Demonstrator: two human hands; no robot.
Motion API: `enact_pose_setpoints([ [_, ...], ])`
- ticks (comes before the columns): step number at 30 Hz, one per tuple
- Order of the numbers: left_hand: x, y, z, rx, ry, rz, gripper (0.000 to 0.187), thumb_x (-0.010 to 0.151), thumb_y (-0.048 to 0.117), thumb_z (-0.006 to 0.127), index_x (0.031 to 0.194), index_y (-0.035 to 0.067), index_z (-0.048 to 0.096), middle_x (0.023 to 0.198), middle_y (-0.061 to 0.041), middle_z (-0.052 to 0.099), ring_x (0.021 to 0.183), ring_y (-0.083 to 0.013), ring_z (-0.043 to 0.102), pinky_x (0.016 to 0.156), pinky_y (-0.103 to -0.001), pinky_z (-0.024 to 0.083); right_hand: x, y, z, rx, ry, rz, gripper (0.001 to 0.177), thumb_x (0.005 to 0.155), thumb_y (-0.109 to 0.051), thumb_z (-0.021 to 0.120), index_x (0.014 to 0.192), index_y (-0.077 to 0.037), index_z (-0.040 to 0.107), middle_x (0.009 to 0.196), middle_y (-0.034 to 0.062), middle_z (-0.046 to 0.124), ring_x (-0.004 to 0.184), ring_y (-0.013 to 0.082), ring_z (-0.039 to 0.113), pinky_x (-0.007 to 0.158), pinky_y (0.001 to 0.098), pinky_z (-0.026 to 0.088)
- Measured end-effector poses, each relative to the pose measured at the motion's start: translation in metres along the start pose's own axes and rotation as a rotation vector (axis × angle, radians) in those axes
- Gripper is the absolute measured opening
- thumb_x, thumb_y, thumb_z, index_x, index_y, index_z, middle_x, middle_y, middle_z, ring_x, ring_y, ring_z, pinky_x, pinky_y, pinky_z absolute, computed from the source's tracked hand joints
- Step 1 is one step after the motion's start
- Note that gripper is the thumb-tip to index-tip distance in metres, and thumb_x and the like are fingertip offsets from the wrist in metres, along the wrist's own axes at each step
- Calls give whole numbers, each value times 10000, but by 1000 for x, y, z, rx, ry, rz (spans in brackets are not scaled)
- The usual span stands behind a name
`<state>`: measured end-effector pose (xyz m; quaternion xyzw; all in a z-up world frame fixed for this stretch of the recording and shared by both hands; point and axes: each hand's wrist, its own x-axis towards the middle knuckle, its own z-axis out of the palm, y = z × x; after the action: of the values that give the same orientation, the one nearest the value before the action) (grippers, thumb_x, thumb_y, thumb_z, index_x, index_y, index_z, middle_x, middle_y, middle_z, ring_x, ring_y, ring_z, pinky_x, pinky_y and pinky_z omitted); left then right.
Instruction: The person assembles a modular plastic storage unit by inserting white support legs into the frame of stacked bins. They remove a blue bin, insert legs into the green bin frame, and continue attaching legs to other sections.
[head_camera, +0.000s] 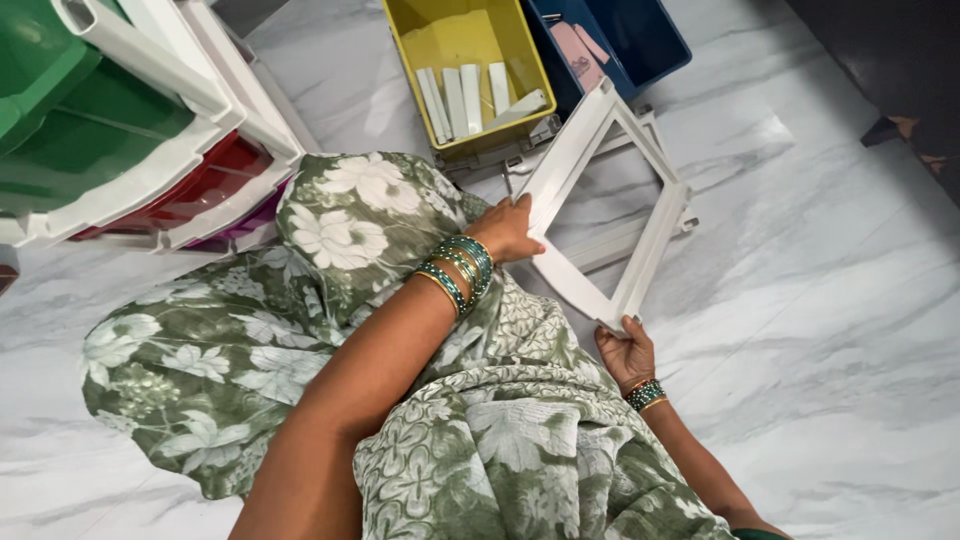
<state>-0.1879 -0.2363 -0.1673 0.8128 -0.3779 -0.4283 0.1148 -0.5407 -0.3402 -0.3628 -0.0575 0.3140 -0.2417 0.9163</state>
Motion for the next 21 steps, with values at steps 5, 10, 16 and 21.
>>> enact_pose_setpoints([
  [5,-2,-3,1,80,-9,76,692,851,387,758,1395,41,507,1461,-225,501,1372,-350,487,1143,-411,396,-6,-5,-5,-75,63,-47,346,893,-37,716,1212,-99,598,1153,91,694,1100,259,658,875,406,583],
  [10,-11,4,9,107,-29,171,574,893,386,705,1371,95,579,1390,-157,612,1314,-317,566,1122,-419,432,0,4,-7,-17,56,-93,250,954,-47,727,1149,-115,587,1138,42,672,1117,246,645,951,437,586],
  [16,-93,17,-17,-151,-22,450,610,934,437,640,1455,152,501,1463,-136,529,1330,-283,519,1104,-435,395,20,17,8,-50,97,-90,222,961,-168,702,1130,-63,604,1129,51,705,1104,210,664,993,406,580],
  [21,-273,7,-82,-307,30,790,478,959,431,615,1360,175,657,1353,-91,700,1218,-237,654,1077,-464,491,43,17,48,-637,186,189,386,808,-109,667,1189,-72,618,1218,159,663,1112,299,641,942,389,562],
])
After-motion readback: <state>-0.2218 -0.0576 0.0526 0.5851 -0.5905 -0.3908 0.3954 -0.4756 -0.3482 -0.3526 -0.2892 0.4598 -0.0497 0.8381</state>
